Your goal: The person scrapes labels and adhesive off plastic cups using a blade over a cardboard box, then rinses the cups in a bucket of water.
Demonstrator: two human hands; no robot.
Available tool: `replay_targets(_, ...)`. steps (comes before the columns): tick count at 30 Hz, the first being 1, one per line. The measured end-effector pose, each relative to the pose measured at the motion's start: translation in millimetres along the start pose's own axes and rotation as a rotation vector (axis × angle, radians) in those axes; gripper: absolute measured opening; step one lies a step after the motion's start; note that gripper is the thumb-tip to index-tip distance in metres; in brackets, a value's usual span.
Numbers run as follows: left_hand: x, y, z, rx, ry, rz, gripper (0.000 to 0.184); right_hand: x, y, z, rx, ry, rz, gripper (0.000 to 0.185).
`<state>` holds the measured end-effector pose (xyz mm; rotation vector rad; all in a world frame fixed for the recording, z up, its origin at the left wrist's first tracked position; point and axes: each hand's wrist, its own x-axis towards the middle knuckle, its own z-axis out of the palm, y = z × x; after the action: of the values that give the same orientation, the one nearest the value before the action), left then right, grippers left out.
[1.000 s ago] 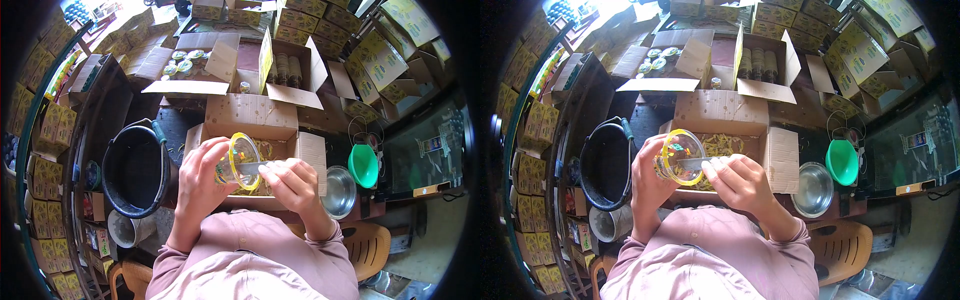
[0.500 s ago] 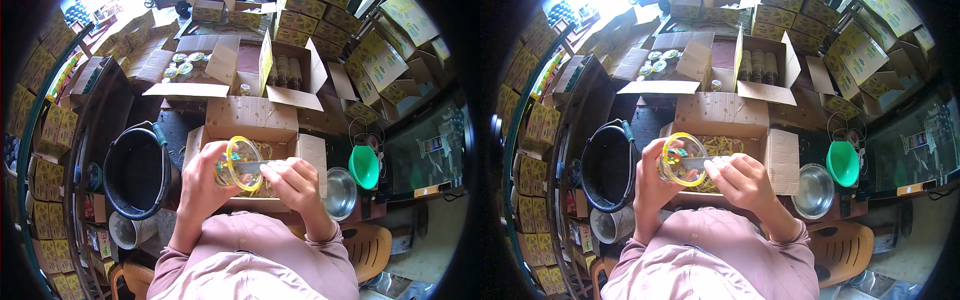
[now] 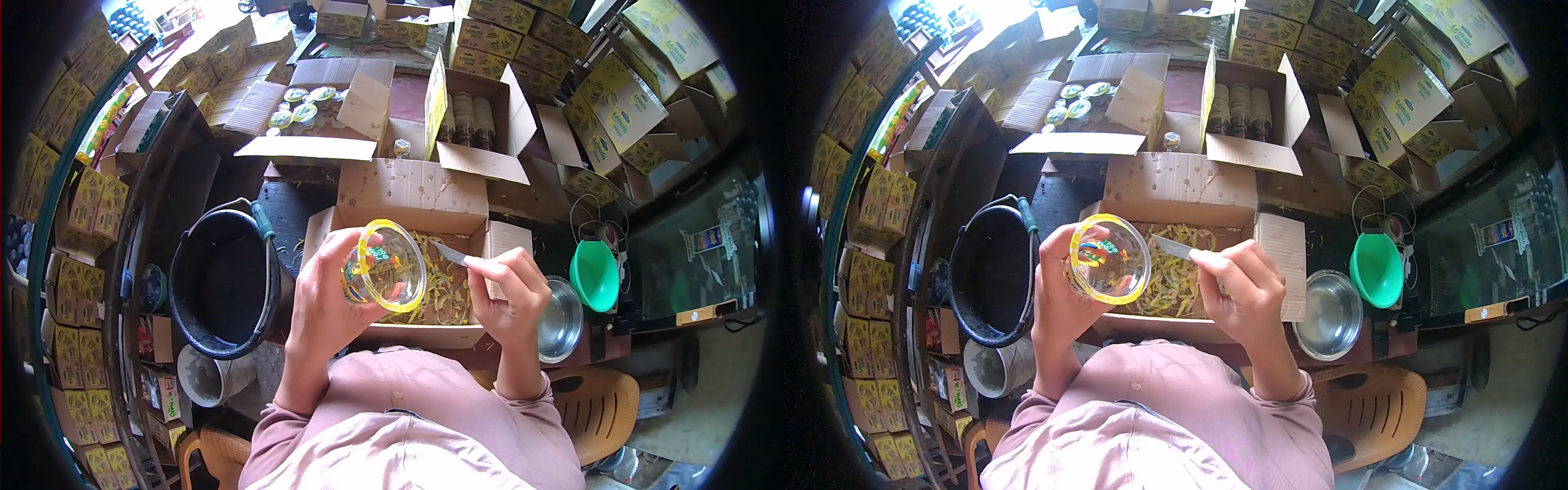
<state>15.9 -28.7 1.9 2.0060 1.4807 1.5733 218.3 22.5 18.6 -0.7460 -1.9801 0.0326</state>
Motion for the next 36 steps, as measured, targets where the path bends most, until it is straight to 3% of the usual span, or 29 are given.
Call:
replay_targets(4, 0.5, 0.1, 1.9, -0.041, 0.027, 0.01, 0.068, -6.9, 1.7, 4.5, 0.069, 0.022, 0.098, 0.019)
replay_targets(8, 0.4, -4.2, 4.7, -0.165, 0.073, 0.026, 0.071, -30.0, 28.9, 25.6, 0.425, 0.027, 0.347, 0.022)
replay_targets(11, -1.8, -11.4, 7.9, -0.272, 0.072, 0.005, 0.074, -53.9, 45.8, 53.7, 0.366, -0.247, 0.797, 0.026)
replay_targets(13, 0.0, -12.4, 7.9, -0.284, 0.059, -0.018, 0.075, -93.7, 73.7, 71.1, -0.284, -0.566, 0.212, 0.036)
replay_targets(14, 0.8, -15.8, 7.3, -0.257, 0.037, -0.022, 0.077, -97.3, 72.0, 73.7, -0.048, -0.574, 0.388, 0.04)
replay_targets(17, -2.3, -28.4, 8.4, -0.201, 0.051, 0.005, 0.078, -102.2, 64.7, 73.9, -0.068, -0.526, 0.422, 0.042)
replay_targets(21, -23.3, -59.0, 8.1, -0.362, 0.062, -0.043, 0.091, -117.5, 69.2, 70.4, -0.04, -0.556, 0.478, 0.042)
replay_targets(22, -20.2, -56.8, 10.6, -0.502, 0.132, -0.04, 0.081, -121.1, 69.7, 68.6, -0.029, -0.564, 0.489, 0.042)
replay_targets(25, -19.4, -76.2, -13.9, -0.465, 0.199, -0.04, 0.077, -128.2, 73.4, 64.0, 0.034, -0.613, 0.556, 0.039)
replay_targets(27, -19.1, -77.9, -29.3, -0.857, 0.495, -0.255, 0.072, -133.2, 74.8, 63.5, 0.083, -0.548, 0.601, 0.038)
replay_targets(30, -25.8, -101.3, -54.4, -1.313, 0.852, -0.367, 0.049, -134.6, 75.6, 63.4, 0.094, -0.526, 0.601, 0.039)
replay_targets(33, -47.6, -134.0, -73.2, -2.016, 0.985, -0.328, 0.048, -128.4, 71.3, 64.5, 0.083, -0.507, 0.612, 0.039)
replay_targets(34, -54.6, -146.1, -72.6, -1.924, 1.093, -0.333, 0.045, -127.2, 70.4, 65.6, 0.078, -0.495, 0.62, 0.039)
replay_targets(36, -69.7, -162.0, -69.7, -1.958, 1.107, -0.251, 0.045, -125.7, 69.1, 67.1, 0.093, -0.487, 0.614, 0.039)
